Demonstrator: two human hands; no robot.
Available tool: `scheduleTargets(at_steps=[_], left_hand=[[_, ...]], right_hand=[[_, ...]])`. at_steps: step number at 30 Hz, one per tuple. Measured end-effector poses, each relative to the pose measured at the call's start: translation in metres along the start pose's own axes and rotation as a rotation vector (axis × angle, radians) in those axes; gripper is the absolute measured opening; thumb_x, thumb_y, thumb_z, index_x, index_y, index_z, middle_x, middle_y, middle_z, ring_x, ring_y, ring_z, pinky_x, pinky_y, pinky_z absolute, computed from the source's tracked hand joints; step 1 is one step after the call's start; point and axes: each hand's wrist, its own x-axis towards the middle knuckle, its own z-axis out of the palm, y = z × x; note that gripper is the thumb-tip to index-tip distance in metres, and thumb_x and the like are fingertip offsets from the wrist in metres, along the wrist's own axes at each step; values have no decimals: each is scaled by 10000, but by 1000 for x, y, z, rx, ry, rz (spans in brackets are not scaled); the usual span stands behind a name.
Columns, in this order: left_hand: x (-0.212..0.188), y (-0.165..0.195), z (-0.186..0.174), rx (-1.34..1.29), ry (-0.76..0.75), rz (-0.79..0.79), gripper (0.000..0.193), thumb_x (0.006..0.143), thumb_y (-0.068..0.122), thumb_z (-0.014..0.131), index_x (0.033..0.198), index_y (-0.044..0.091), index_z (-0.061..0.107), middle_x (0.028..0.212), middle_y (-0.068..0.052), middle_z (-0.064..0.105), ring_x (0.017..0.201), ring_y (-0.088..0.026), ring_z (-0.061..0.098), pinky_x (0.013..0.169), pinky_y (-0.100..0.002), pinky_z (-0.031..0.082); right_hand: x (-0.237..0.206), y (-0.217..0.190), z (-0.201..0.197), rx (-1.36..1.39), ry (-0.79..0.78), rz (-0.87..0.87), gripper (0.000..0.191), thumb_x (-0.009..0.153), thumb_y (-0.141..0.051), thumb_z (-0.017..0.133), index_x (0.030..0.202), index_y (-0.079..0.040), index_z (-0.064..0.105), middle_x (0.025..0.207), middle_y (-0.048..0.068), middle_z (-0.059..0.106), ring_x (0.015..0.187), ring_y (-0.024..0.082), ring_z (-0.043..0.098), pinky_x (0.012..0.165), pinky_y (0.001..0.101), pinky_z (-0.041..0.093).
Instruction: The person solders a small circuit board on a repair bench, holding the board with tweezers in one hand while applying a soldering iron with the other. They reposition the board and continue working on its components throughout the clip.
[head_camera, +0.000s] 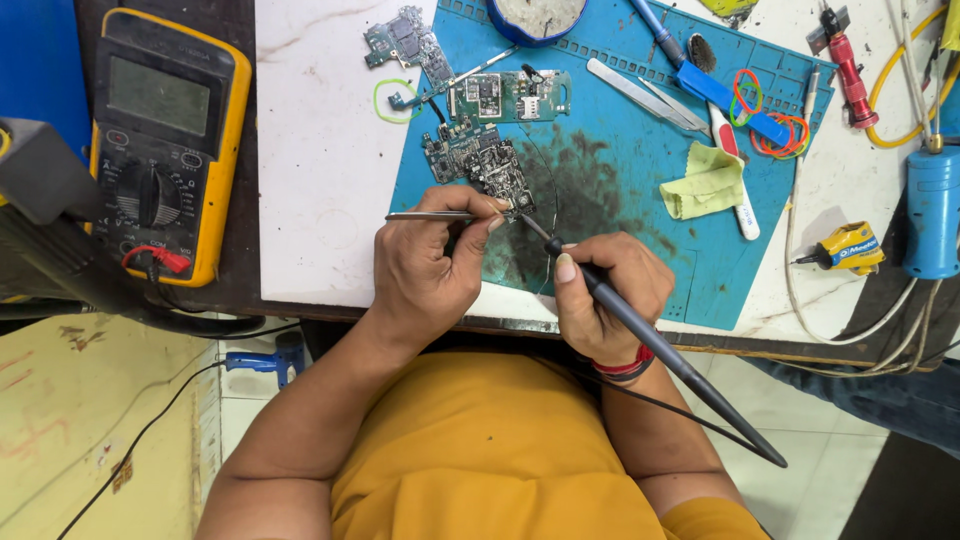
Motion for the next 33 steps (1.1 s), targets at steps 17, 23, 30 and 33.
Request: scheduleTargets(at_steps=[17,23,30,33], left_hand=[[1,0,0,-25,-5,-7,129,1021,31,705,1085,47,594,1016,-77,767,876,-180,789,727,-281,618],[0,1,-1,-19,-5,-35,125,1012,22,707,1080,42,604,1016,-78,768,819,-164,773,697,-284,604],[1,0,-1,-31,-8,-40,123,1016,19,698,1077,39,594,1014,-73,770,797,-148,769,683,-271,602],[0,0,-1,-30,-9,-27,125,1017,19,696,1082,38,590,1017,-77,768,803,-149,768,685,-271,602]], right_hand=[[2,1,0,2,-3,-13,111,974,-72,685,922,-6,612,798,113,660,669,241,636,591,314,478],[2,0,-1,-1,-5,-13,106,975,-70,683,927,-7,613,806,110,659,675,238,640,593,312,481],[2,0,0,-5,-11,-4,112,970,-73,688,918,-5,615,800,111,658,665,235,637,584,310,474],[2,-1,0,-7,-3,-12,110,975,-73,687,924,-6,615,814,114,666,675,237,641,591,310,480]])
